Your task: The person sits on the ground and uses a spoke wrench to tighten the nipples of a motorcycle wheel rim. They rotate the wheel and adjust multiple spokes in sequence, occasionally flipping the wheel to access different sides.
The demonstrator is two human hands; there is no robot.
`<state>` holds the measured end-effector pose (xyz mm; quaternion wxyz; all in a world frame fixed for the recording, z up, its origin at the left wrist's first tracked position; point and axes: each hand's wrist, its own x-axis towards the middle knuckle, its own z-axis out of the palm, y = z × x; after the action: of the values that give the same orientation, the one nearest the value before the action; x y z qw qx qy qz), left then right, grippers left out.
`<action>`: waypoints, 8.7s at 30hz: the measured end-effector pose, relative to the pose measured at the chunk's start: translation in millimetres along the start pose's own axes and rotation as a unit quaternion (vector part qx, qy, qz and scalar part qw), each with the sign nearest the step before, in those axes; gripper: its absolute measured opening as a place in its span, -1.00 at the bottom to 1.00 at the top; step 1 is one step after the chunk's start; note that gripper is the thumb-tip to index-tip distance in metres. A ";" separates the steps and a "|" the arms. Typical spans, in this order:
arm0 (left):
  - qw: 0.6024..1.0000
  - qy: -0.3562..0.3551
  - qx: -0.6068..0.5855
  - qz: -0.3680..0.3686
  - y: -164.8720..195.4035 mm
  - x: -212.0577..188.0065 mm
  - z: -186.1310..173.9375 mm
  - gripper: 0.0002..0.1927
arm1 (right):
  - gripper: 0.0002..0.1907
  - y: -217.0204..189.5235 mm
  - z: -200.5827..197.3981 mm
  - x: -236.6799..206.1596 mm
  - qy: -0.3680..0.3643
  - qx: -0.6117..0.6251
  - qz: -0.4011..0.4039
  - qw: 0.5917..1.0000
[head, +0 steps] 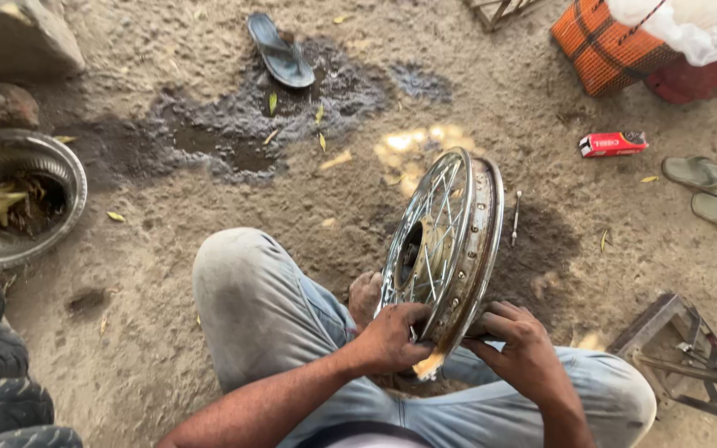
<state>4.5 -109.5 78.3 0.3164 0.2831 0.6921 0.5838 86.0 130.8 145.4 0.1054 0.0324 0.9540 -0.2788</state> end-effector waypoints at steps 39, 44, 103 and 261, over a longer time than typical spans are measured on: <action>1.000 0.004 0.000 -0.005 10.1 -2.4 -2.5 -0.51 | -0.50 2.1 86.7 5.5 0.011 0.124 0.012 0.992; 0.993 -0.039 0.103 -0.037 3.0 -3.7 0.0 -0.62 | -0.72 16.6 87.4 -10.2 0.001 0.150 0.158 0.976; 0.977 0.199 -0.020 0.068 -9.8 19.3 -1.9 -0.63 | -0.86 42.4 167.6 -15.5 0.192 0.627 0.189 0.731; 0.965 0.086 -0.236 0.070 -10.7 34.6 3.3 -0.49 | -0.89 -9.9 61.7 69.6 0.255 0.519 0.025 0.816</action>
<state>-15.3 -82.8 63.7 0.2716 0.1967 0.5375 0.7737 28.2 89.4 84.6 -0.1669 0.1759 0.6598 -0.7113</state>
